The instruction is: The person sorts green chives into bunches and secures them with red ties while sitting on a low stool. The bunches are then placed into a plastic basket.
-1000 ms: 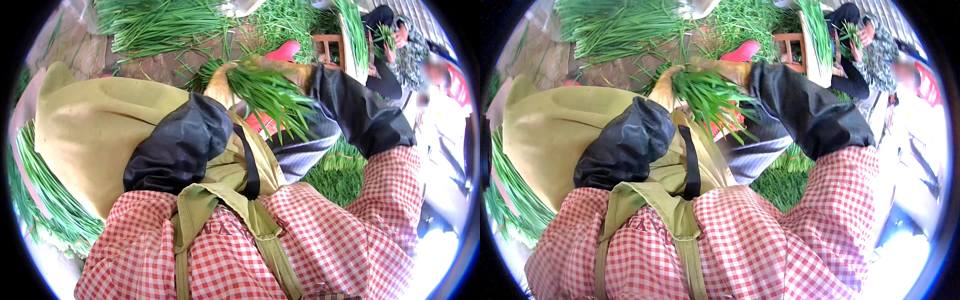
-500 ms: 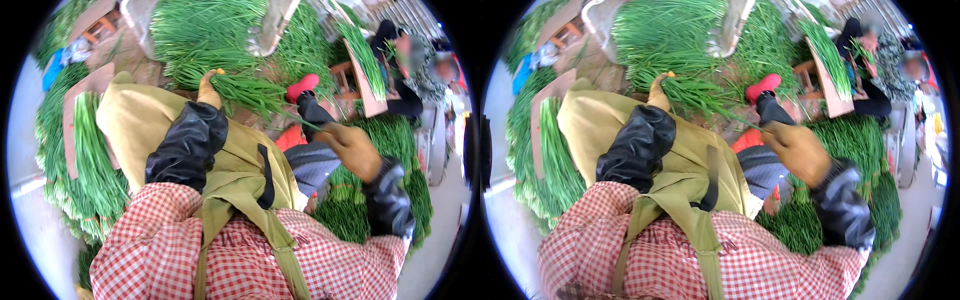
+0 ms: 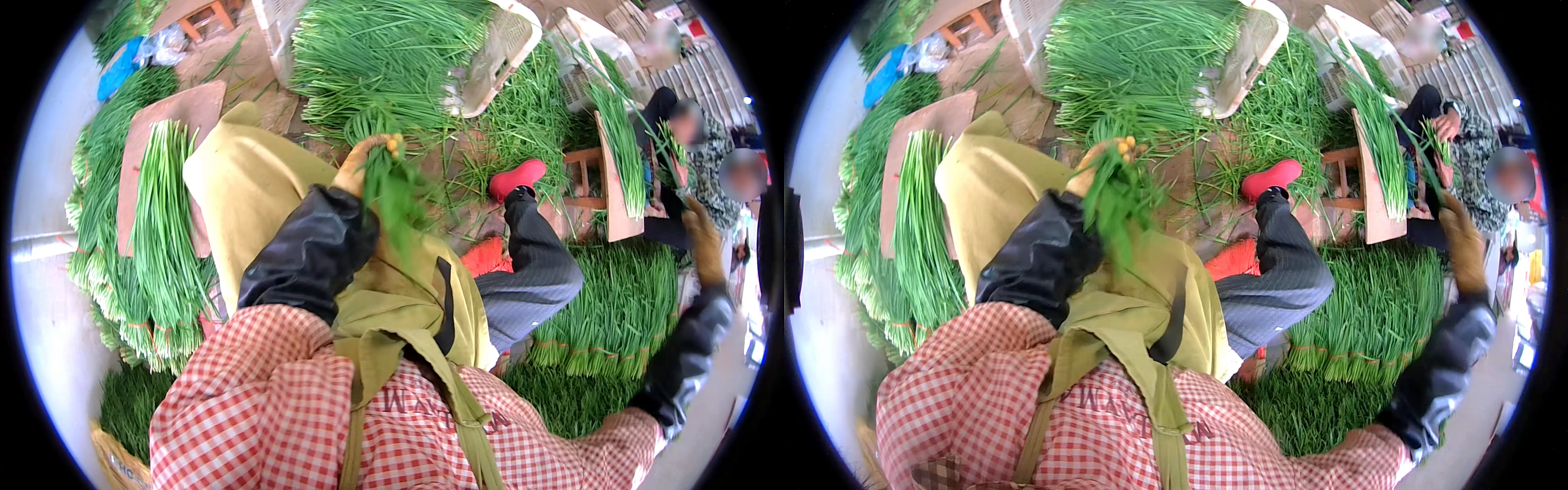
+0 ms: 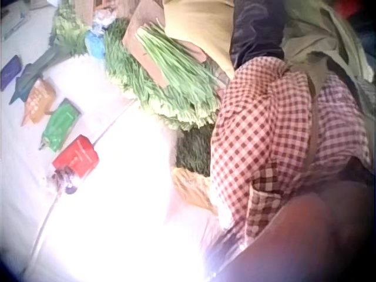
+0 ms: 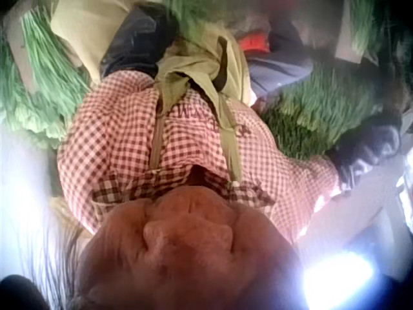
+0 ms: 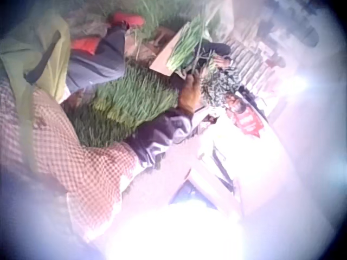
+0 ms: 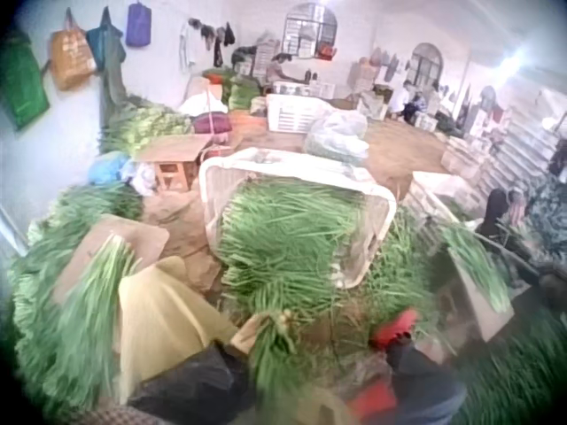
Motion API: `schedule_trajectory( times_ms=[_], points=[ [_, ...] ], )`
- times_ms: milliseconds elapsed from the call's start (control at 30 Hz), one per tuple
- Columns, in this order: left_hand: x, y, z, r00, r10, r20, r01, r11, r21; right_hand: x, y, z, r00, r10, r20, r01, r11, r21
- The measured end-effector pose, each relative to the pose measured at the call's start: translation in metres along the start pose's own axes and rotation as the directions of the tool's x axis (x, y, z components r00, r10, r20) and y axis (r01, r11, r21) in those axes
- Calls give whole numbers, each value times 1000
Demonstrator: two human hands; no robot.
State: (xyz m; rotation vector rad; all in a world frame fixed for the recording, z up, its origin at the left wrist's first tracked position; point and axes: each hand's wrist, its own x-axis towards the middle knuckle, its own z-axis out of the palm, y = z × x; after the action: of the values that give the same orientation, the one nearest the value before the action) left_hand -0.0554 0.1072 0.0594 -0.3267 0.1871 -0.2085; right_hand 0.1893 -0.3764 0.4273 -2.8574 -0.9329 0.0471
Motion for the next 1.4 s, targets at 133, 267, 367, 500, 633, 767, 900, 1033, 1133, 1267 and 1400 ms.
schedule_trajectory(
  times_ms=[133,267,367,500,633,767,900,1033,1133,1267,1400],
  points=[
    [-8,-1,-28,908,338,-248,51,498,866,17,-53,147,991,-49,121,113,784,-610],
    [11,-11,-21,764,408,-501,127,665,736,-2,-157,270,767,-107,633,-241,866,438],
    [14,-20,15,830,272,-487,175,701,691,-20,-232,331,588,-142,796,-786,130,604],
    [-20,-35,67,873,251,-418,343,291,893,-3,-296,357,762,-507,404,-612,-359,704],
    [-54,-48,123,917,382,-112,297,-469,832,48,-345,344,831,-526,183,-552,-732,400],
    [-117,-67,189,873,486,43,488,-872,-35,88,-353,331,978,-115,171,-165,-934,317],
    [-176,-78,216,865,489,116,498,-806,-319,114,-347,335,940,-112,323,-212,-932,294],
    [-213,-80,210,908,325,264,412,-801,-434,139,-364,356,876,-130,465,-344,-844,411],
    [-224,-81,195,900,369,232,436,-767,-471,143,-379,387,795,82,601,-355,-741,570],
    [-229,-79,176,901,358,244,431,-806,-407,144,-359,436,831,64,552,-390,-640,662],
    [-244,-75,169,850,470,237,526,-770,-360,145,-261,459,761,337,554,-239,-648,723]
  ],
)
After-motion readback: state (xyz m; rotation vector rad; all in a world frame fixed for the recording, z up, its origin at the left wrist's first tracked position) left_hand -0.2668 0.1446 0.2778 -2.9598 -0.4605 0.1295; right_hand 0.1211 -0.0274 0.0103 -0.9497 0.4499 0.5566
